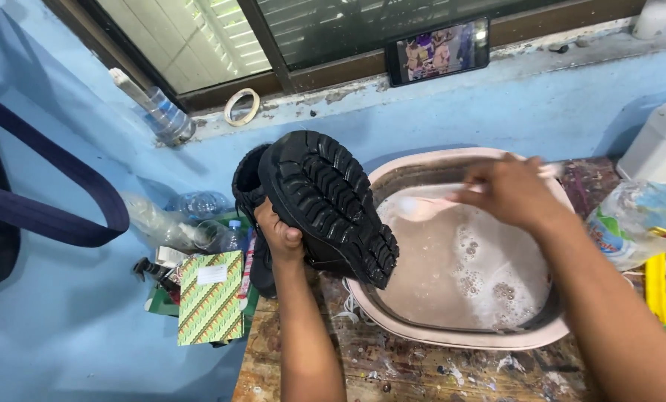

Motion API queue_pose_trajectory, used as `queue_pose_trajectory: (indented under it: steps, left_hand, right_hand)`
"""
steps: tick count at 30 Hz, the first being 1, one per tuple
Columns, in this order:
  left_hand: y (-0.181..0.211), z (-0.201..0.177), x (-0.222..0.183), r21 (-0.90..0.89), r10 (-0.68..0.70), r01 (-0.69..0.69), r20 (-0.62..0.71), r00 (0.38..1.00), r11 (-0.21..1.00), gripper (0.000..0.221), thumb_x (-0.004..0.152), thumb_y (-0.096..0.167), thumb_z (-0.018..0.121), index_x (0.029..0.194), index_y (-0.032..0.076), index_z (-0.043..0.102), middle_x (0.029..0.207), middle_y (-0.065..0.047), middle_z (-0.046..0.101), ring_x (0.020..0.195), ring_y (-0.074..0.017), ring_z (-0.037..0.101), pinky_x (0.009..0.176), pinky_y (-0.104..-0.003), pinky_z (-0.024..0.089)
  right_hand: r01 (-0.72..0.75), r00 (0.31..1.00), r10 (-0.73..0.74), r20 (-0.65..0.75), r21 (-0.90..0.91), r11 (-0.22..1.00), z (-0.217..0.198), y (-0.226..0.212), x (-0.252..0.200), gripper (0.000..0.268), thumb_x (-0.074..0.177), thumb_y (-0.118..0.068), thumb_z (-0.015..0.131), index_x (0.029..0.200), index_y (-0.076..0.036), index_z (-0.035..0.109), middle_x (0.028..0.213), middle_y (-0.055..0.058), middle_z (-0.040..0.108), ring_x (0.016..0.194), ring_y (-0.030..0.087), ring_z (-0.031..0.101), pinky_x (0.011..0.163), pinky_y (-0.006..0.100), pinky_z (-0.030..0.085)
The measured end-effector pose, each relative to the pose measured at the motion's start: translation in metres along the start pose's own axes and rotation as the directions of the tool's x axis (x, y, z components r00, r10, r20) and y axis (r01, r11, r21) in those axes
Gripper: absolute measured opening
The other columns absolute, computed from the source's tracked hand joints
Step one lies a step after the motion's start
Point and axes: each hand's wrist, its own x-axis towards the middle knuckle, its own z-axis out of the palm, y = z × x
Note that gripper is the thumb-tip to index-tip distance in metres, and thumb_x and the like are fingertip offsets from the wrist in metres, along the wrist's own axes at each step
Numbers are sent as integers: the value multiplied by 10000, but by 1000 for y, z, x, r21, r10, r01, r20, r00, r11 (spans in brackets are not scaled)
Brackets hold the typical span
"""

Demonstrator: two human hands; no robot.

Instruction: Cleaning the sole and upper of a black boot using a small brush and soapy water in a basin.

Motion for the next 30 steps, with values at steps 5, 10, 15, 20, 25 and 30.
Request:
queue_pose_trajectory:
  steps: [5,10,15,20,25,30]
  left_hand:
    - [46,18,16,110,11,-14,29,1000,994,850,906,900,367,643,98,469,685,2,494,653,-144,477,612,-355,356]
    - [52,19,16,90,-14,11,27,1000,996,863,894,906,387,672,82,514,714,-5,519,682,-151,510,629,-354,383]
    - [53,19,18,77,-17,14,41,999,997,871,894,904,394,714,66,551,774,-33,557,755,-179,546,683,-378,421]
    - [57,21,22,103,-29,24,54,998,994,898,884,913,374,764,49,588,785,-35,553,783,-180,528,704,-377,422]
    - [81,24,34,112,-51,35,143,988,993,834,902,892,343,695,95,475,710,5,439,700,-153,405,665,-359,315]
    - [89,26,36,177,-54,15,216,975,984,876,873,910,305,750,72,527,756,-12,513,783,-193,482,704,-383,377]
  right_hand:
    - [-64,992,109,63,-495,866,33,28,27,442,846,-752,564,924,-370,772,922,-2,763,1149,250,560,946,447,316]
    - [27,983,110,145,-715,699,49,13,22,418,772,-734,664,983,-385,753,898,-77,757,1201,244,558,1092,513,320]
    - [-30,960,132,245,-378,925,7,-1,15,327,839,-618,658,971,-336,755,913,-46,783,1231,203,511,1047,439,285]
    - [78,994,-74,-83,45,996,5,25,14,389,826,-591,710,797,-204,731,660,-5,653,1020,224,498,942,382,245]
    - [119,969,-49,-240,285,951,-48,-11,18,291,851,-452,773,894,-167,728,913,47,545,1022,254,461,1082,484,247]
    - [504,748,-403,-528,55,862,-95,-57,35,297,919,-366,899,916,-153,692,908,25,557,980,224,450,919,395,230]
